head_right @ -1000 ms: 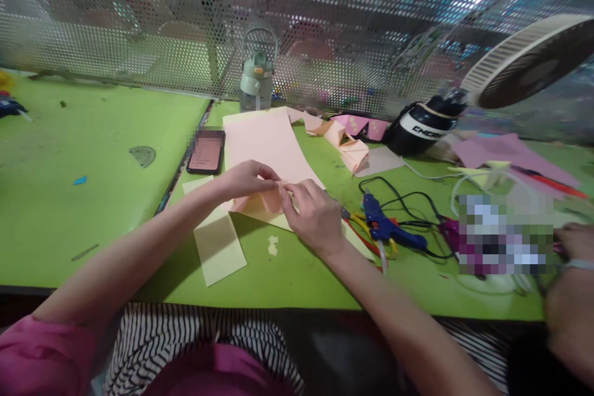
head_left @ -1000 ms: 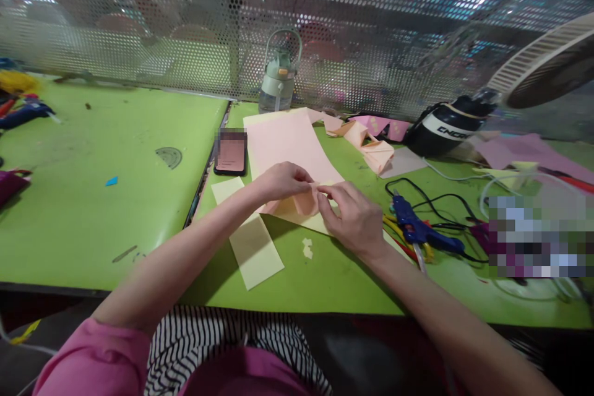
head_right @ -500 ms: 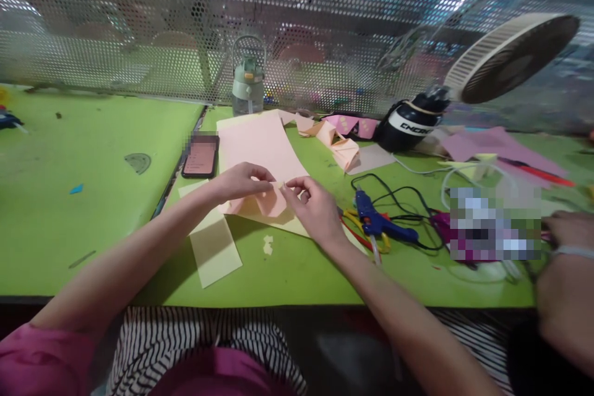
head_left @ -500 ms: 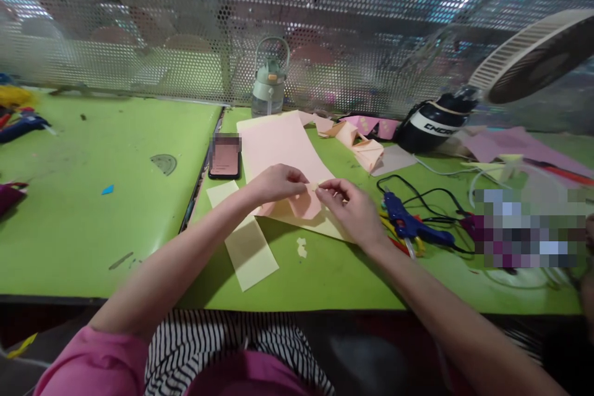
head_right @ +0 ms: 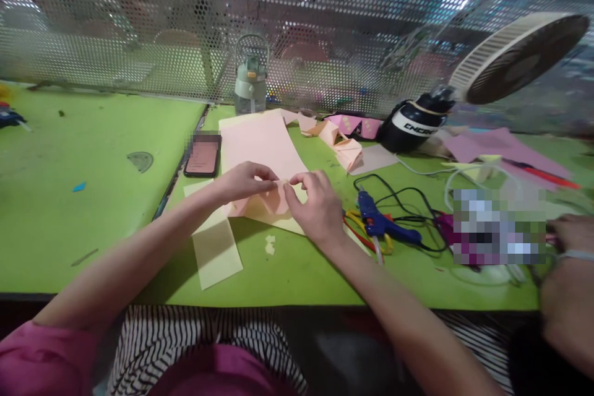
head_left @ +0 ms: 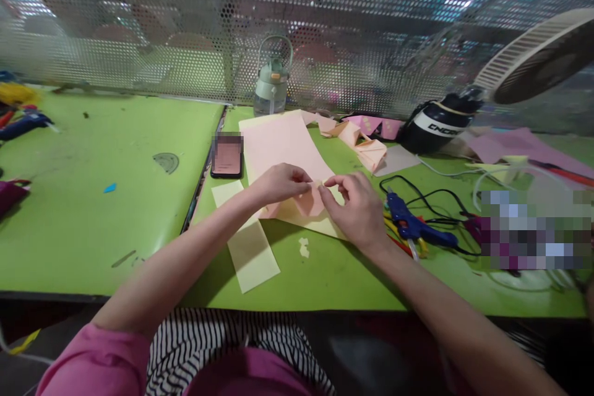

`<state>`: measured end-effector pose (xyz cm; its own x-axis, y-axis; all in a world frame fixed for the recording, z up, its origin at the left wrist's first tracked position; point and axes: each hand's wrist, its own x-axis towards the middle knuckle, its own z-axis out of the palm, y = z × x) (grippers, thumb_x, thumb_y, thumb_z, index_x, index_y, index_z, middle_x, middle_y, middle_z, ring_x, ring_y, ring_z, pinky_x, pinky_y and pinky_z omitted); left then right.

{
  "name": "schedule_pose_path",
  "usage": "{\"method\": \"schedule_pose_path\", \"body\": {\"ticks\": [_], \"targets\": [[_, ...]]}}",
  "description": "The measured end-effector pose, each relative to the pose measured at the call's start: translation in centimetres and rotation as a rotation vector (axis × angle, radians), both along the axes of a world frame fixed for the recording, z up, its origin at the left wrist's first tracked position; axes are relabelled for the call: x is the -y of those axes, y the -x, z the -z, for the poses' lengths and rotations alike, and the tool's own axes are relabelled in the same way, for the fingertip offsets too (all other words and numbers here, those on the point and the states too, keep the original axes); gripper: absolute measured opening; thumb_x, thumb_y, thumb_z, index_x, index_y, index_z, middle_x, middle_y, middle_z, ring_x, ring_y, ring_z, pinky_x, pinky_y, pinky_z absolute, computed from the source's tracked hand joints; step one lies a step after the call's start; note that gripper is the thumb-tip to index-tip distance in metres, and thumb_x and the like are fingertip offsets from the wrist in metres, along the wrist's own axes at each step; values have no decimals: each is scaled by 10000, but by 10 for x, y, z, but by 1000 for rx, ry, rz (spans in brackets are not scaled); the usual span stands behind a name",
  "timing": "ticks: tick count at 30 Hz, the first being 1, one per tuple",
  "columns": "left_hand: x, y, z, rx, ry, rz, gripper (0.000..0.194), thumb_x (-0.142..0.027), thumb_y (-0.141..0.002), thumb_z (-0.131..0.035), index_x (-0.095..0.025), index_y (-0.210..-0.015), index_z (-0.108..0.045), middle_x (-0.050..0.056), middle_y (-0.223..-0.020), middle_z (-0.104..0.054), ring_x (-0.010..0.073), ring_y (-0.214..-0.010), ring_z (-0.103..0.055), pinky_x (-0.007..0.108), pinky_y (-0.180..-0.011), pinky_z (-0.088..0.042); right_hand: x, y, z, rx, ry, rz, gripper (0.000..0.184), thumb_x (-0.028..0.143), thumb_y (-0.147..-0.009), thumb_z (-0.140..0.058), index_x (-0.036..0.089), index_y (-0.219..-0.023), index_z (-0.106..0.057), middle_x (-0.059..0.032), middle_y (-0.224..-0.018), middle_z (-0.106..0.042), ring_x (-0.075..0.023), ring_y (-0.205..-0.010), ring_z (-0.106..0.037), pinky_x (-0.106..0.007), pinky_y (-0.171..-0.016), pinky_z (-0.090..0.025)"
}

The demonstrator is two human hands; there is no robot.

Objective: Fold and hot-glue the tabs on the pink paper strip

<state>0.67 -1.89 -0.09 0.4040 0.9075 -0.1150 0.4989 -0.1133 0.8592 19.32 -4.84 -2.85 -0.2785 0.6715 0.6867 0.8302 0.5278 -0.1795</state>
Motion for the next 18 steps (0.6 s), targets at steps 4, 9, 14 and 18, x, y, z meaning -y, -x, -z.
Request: {"method": "schedule_pose_path", "body": {"ticks": [4,9,14,18], "targets": [[0,0,-1,-3,7,1,153,-232,-814,-589,-155,-865,-710,35,-846,-727,143,-774,-651,234,-681,-456,-1,1,-2,6,49,13,99,295,-864,-582,208,-817,-575,-17,-755,-557,-152,-645,-505,-275,-546,-383],[0,1,1,13,-1,9,172,-256,-807,-588,-159,-871,-715,40,-855,-728,148,-766,-650,241,-679,-466,1,2,-3,-31,137,-8,95,295,-859,-562,215,-808,-570,-25,-763,-556,-160,-667,-514,-283,-559,-385],[-2,1,4,23,-16,10,195,-247,-797,-586,-154,-892,-728,43,-854,-731,146,-757,-647,233,-663,-464,6,0,-6,-176,280,-104,111,321,-848,-578,225,-792,-570,-16,-753,-542,-150,-629,-473,-289,-552,-379],[-2,0,3,2,-10,-5,213,-255,-795,-581,-149,-904,-730,44,-855,-732,148,-751,-649,229,-645,-458,9,-1,-6,-383,423,-97,151,367,-820,-609,220,-793,-593,-3,-739,-508,-136,-604,-440,-283,-544,-374]]}}
